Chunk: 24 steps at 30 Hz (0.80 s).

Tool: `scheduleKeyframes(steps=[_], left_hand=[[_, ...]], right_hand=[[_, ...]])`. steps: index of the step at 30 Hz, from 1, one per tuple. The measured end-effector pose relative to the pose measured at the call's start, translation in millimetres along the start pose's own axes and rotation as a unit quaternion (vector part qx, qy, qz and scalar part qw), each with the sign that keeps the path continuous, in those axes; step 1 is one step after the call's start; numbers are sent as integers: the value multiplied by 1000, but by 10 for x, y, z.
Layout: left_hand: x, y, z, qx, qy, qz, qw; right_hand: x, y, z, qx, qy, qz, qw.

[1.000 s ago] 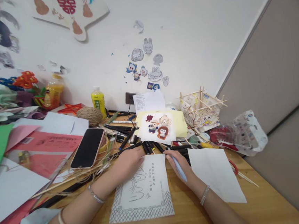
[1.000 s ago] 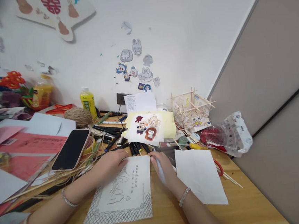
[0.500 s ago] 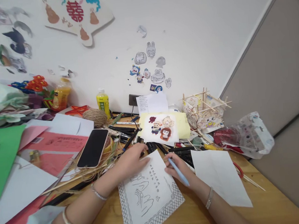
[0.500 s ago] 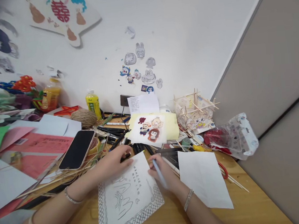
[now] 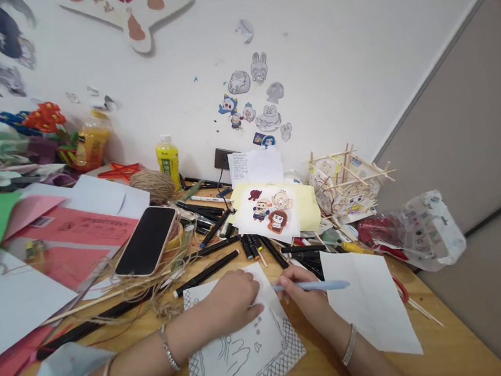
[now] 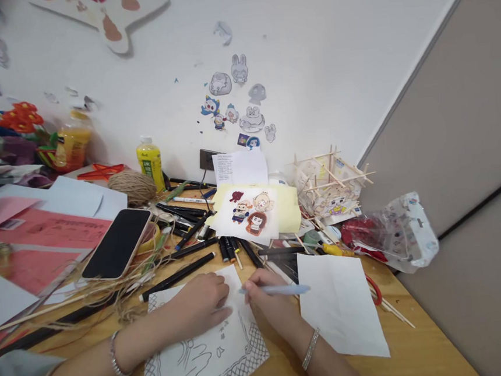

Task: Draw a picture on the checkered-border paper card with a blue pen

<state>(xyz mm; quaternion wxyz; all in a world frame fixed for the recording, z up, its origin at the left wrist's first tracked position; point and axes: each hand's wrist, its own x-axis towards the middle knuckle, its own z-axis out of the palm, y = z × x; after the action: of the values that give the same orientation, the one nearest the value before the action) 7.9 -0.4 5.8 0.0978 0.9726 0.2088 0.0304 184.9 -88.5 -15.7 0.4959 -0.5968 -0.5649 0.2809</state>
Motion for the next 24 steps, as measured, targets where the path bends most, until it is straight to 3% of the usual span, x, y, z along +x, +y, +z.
scheduleKeyframes(steps=[3,7,10,24], left_hand=[[22,19,35,4,6,-21,1000],[28,35,59,-4,15,-33,999],[19,48,45,-7,10,-40,999],[-7,120,-62,-16,-18,-63,998]], right_hand=[[-9,92,57,-7,-21,68,997],[2,187,72,-139,-11,50,989],[-4,206,65,-181,-17,34,983],[-7,115,74,-183,-58,-4,981]])
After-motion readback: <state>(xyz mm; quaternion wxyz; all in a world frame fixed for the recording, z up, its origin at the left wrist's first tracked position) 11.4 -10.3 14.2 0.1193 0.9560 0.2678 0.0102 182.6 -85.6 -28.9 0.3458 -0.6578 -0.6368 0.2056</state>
